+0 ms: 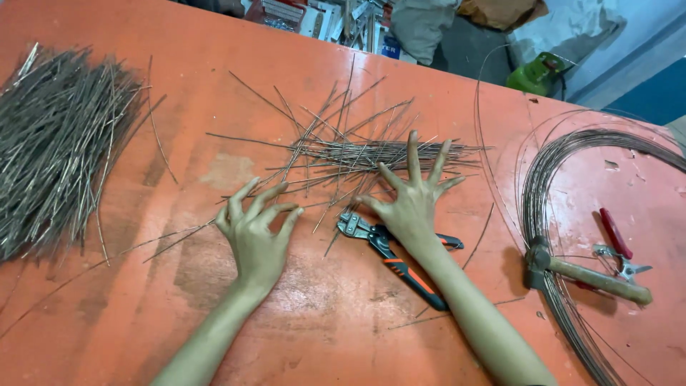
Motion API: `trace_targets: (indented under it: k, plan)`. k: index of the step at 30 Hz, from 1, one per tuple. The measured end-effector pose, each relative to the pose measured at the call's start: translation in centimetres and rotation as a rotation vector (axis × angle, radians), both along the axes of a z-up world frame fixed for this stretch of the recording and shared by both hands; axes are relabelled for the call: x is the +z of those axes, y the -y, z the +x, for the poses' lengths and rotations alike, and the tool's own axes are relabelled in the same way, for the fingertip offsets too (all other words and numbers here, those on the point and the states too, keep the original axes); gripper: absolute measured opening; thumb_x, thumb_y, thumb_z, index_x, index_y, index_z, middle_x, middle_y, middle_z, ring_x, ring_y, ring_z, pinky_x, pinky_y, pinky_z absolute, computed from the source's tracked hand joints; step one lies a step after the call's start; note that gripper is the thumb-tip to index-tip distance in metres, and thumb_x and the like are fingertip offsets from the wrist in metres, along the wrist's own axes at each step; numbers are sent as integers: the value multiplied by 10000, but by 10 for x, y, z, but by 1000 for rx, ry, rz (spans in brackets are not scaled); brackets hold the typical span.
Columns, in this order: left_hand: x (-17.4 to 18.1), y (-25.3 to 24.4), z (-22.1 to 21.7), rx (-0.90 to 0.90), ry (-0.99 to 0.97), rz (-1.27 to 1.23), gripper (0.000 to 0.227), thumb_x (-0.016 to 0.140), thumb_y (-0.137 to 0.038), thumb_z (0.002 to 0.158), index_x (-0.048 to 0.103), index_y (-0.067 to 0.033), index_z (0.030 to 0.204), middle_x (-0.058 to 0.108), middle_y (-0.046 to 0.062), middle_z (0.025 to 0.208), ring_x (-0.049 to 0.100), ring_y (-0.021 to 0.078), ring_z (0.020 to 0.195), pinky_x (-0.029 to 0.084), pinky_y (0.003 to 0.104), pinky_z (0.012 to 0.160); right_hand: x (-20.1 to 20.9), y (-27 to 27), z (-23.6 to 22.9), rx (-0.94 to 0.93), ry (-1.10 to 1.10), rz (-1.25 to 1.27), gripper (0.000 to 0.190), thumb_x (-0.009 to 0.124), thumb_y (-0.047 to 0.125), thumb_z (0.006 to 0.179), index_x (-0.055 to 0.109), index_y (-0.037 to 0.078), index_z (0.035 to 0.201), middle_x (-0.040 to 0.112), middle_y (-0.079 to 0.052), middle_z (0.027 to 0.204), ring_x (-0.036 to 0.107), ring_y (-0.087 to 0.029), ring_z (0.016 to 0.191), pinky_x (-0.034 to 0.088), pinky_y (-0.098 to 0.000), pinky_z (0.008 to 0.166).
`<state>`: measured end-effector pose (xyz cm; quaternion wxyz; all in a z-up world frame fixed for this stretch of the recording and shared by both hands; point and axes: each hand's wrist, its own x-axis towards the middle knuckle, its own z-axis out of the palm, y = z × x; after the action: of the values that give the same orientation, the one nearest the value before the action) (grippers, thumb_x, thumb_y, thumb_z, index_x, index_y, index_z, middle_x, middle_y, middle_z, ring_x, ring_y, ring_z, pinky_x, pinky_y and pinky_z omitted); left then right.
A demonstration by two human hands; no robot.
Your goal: Cutting thin metal wires to length using a wire cutter on a workbench
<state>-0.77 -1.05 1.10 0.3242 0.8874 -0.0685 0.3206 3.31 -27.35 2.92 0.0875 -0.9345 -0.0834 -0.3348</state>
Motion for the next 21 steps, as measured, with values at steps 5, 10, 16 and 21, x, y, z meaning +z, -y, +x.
trace_targets:
  k: [5, 10, 16, 21]
  plan:
    - [0, 0, -2, -4, -75, -76, 108, 795, -409, 858, 739, -317, 859, 697, -191, 1182, 499, 166, 1298, 243, 421, 1050, 6, -5, -2, -7, -12, -3, 715, 738, 827, 664, 803, 270, 1109, 317, -38, 1685, 37, -609, 1490, 112, -938, 949]
    - [-4, 1, 1, 16, -119, -130, 126, 836, -372, 786, 730, -307, 805, 698, -171, 1137, 505, 192, 1277, 264, 453, 1045, 7, -7, -4, 18, -14, 5, 694, 733, 825, 661, 806, 272, 1074, 300, -3, 1694, 8, -613, 1488, 139, -959, 913]
    - [-11, 3, 8, 15, -320, -29, 217, 718, -461, 887, 693, -246, 869, 631, -32, 1249, 442, 298, 1362, 290, 551, 1062, 11, -8, -6, 15, 40, -77, 604, 733, 792, 710, 806, 241, 945, 392, -27, 1657, 65, -614, 1499, 194, -943, 879]
    - [-7, 1, 10, -15, -252, -1, 194, 684, -439, 910, 716, -249, 884, 591, -2, 1280, 416, 330, 1393, 271, 542, 1086, 10, -6, -5, -23, 48, -73, 587, 701, 778, 761, 808, 231, 944, 394, -23, 1665, 54, -596, 1509, 218, -937, 838]
